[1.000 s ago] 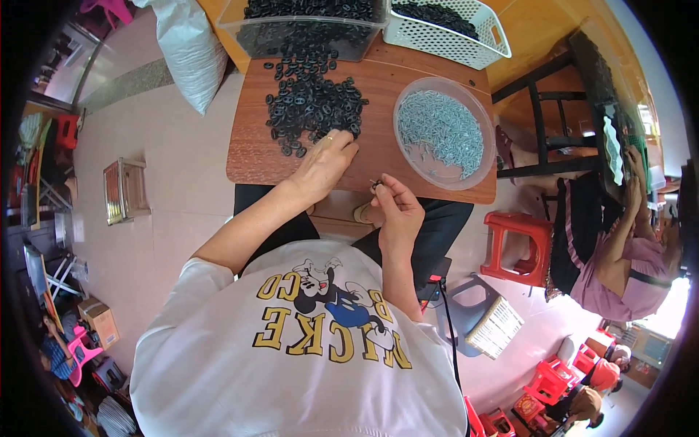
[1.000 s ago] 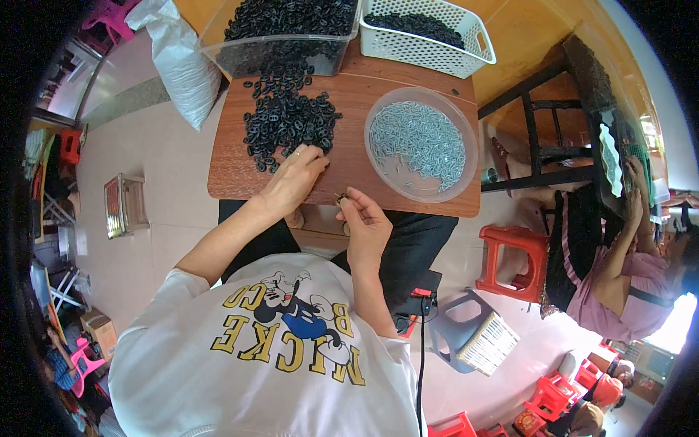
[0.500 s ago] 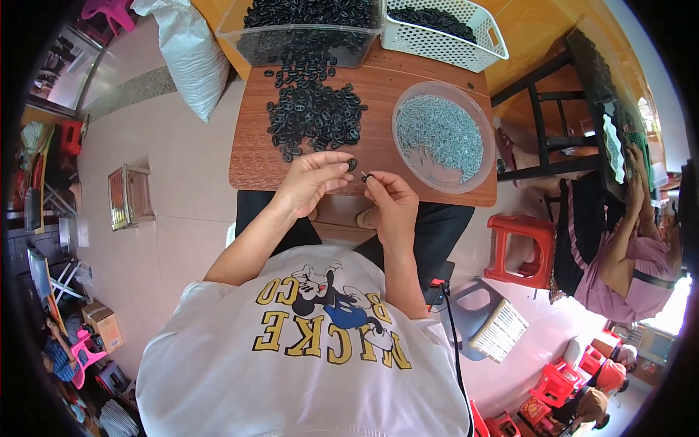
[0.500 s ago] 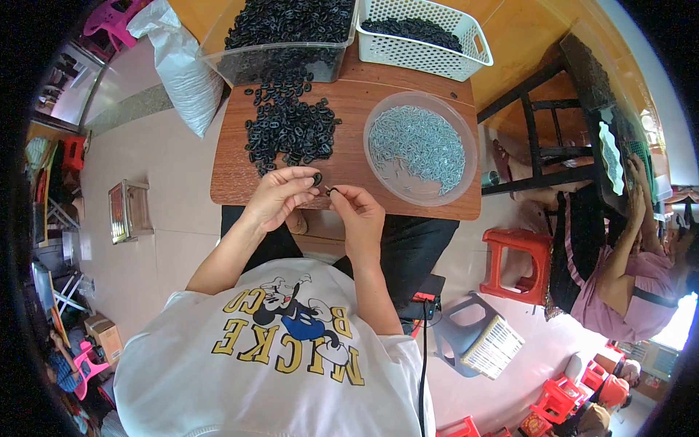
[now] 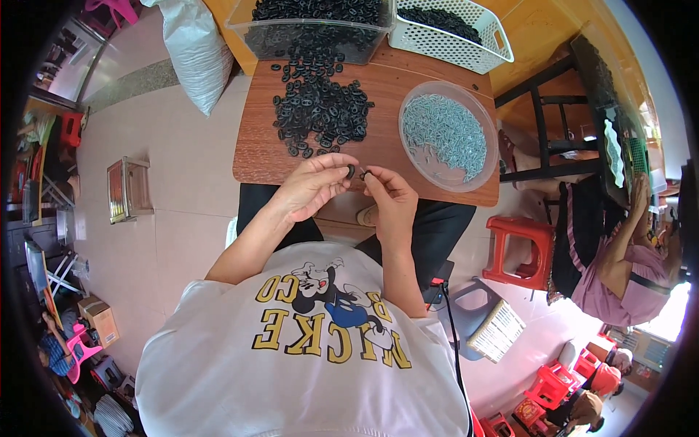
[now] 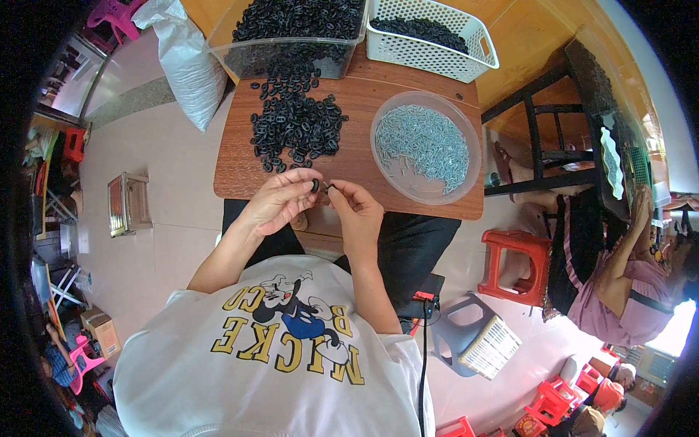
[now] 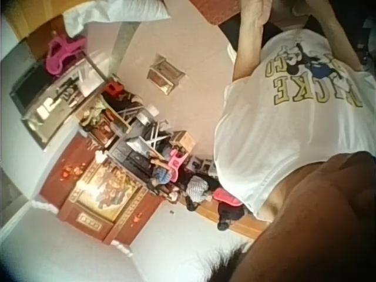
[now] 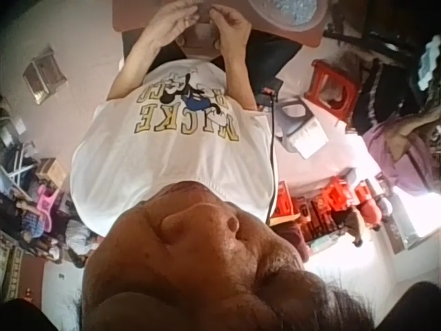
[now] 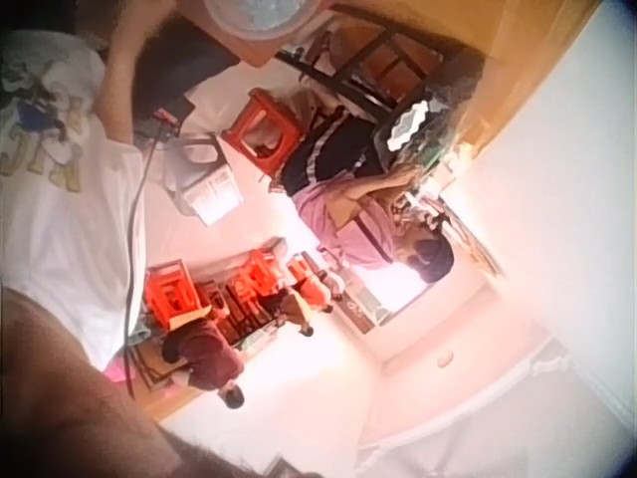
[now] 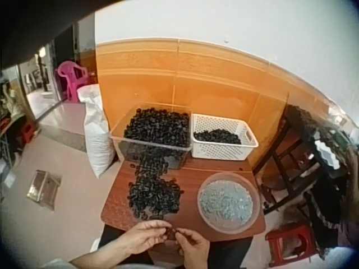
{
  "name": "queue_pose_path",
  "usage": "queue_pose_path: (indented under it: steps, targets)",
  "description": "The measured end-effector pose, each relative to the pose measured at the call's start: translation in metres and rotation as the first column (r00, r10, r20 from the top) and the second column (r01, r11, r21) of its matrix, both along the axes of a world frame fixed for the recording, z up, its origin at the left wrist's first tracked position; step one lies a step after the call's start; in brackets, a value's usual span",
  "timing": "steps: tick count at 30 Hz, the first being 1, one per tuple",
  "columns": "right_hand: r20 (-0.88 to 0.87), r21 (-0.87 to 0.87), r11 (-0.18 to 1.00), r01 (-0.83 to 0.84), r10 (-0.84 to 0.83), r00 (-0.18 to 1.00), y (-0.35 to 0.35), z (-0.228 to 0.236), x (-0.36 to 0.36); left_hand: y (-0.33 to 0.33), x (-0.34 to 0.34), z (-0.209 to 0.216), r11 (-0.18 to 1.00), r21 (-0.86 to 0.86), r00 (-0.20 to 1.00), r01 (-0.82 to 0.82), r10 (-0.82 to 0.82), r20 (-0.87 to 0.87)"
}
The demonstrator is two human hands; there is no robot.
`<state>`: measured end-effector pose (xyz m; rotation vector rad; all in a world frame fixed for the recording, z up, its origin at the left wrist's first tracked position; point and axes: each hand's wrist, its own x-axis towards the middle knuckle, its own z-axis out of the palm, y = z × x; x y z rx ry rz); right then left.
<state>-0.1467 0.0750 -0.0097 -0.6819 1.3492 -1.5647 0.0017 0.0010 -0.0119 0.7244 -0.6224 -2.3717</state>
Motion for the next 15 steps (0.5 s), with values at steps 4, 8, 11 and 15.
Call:
queue_pose_path:
  steps: [4,8,11,15]
  targets:
    - [0.081,-0.008,1.0,0.014,-0.014,0.997,0.002,-0.003,0.0,0.003,-0.001,-0.002,0.996,-0.075,0.999,-0.04,0.042,0.028]
    - [0.153,-0.001,1.0,0.001,-0.001,0.988,0.003,-0.001,0.002,0.004,-0.004,-0.004,0.983,-0.079,0.984,-0.167,0.171,0.057]
    - [0.105,0.004,0.999,-0.034,0.034,0.994,0.004,0.002,0.005,0.007,-0.01,0.002,0.971,-0.037,0.963,-0.236,0.239,0.122]
    - [0.035,0.042,0.998,-0.054,0.052,0.998,0.003,-0.001,0.008,0.012,-0.014,-0.002,0.962,-0.023,0.957,-0.273,0.274,0.099]
